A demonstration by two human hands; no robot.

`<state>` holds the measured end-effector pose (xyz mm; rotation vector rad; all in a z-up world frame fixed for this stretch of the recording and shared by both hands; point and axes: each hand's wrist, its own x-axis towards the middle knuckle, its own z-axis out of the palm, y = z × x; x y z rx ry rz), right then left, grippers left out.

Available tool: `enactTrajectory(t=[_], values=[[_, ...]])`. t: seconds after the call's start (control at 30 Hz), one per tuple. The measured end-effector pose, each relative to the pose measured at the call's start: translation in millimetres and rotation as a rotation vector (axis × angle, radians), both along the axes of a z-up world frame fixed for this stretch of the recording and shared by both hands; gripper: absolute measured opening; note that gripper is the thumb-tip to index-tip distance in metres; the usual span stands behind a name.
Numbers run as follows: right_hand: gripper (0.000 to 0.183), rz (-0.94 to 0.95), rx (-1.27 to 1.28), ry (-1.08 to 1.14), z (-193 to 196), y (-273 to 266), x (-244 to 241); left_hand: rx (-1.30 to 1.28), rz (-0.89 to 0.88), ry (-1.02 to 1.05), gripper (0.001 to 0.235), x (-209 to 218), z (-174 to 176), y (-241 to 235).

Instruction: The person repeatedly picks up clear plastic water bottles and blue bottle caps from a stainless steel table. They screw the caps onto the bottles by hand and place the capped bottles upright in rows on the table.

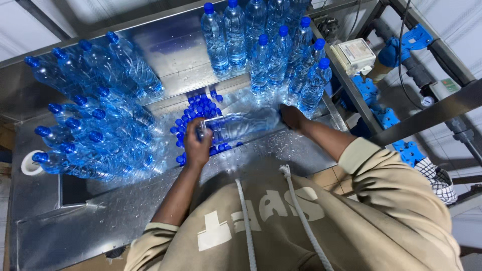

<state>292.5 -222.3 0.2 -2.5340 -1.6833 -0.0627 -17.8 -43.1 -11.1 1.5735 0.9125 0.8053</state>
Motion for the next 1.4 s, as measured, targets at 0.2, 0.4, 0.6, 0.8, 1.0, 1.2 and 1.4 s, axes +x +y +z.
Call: enactTrajectory(t=[0.2,0.4,0.6,0.8,1.0,1.2,1.4], values=[[0.091,-0.594,0.021,1.172,50,-8,42,0.810,-0.442,0.052,0.094,9,-2,4],[0.021,-0.103,0.429,0.598,118,34,58,0.676,-0.569,0.680,0.103,30,-5,13],[0.048,-0.192,0.255,0.276,105,62,87,0.429,-0.349,1.097,0.080,-30,-41,48],[0.036,-0.127,0.607,0.136,83,54,105,0.506,-0.125,0.811,0.066,-55,-73,58],[0.091,-0.629,0.817,0.421,21,57,61,0.672,-0.060,0.576,0.056,-66,-86,54],[0.104,-0.807,0.980,1.018,-30,73,36,0.540,0.062,0.608,0.054,-66,-86,50],[0.081,-0.842,1.103,0.888,-62,91,-22,0.411,-0.058,0.826,0.048,-61,-87,55]])
